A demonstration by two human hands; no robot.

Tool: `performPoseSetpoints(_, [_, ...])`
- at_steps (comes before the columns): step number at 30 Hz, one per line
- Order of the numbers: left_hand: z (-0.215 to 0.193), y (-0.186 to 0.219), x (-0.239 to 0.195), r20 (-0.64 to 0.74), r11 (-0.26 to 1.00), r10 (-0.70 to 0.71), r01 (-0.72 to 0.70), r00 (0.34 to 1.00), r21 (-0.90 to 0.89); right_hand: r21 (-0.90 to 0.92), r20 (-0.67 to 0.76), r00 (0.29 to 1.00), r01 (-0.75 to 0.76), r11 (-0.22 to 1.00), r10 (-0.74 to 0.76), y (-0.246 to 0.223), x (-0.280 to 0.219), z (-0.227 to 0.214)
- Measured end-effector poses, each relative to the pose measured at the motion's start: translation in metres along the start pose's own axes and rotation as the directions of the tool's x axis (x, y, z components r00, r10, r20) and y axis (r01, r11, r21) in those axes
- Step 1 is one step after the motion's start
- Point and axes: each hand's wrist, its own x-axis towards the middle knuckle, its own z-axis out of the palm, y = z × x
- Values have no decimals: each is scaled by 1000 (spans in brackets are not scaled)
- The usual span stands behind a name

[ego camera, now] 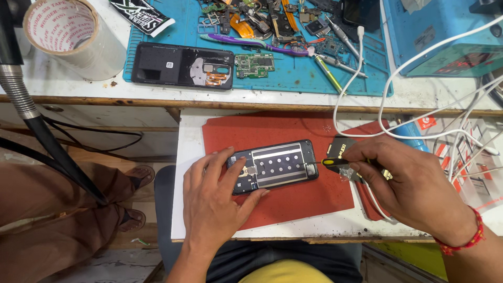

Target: The person uses a yellow and black screwdriver to remove screws from the back of a disassembled mobile phone. The phone is placed on a red mat on a workbench cluttered with tools and electronic parts. The person systematically removes screws from the device's casing.

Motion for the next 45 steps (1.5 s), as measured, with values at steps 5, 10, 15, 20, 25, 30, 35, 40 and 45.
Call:
performPoseSetpoints(5, [0,-1,0,-4,1000,9,-9,1000,-1,-15,21,1000,1,1000,-1,3,1,1])
performPoseSetpoints(10, [-1,0,1,-9,1000,6,-6,1000,-13,-42,68,996,54,998,-51,-1,6,-2])
performPoseSetpoints(15, [-3,2,1,-18,1000,8,-9,1000,-11,-22,290,927,254,967,-237,-6,27,-13])
performPoseSetpoints(20, [-4,4,3,-25,1000,14,-14,1000,6,-330,600,796,152,932,83,-6,54,-8])
performPoseSetpoints(25, [-4,3,0,-33,1000,5,-6,999,-9,-119,577,813,177,977,-77,-9,68,-4])
performPoseSetpoints(30, [-3,1,0,-16,1000,26,-26,1000,-10,-280,588,808,237,930,-29,-21,77,2])
performPoseSetpoints(35, [-4,1,2,-20,999,20,-21,1000,-44,-366,690,710,174,914,141,-35,82,-6])
performPoseSetpoints(40, [-3,-1,4,-32,998,27,-29,999,-51,-422,648,725,87,903,233,-35,86,-8])
performPoseSetpoints(45, [-4,-1,3,-20,999,32,-33,999,-43,-216,648,760,117,969,52,-28,79,-7])
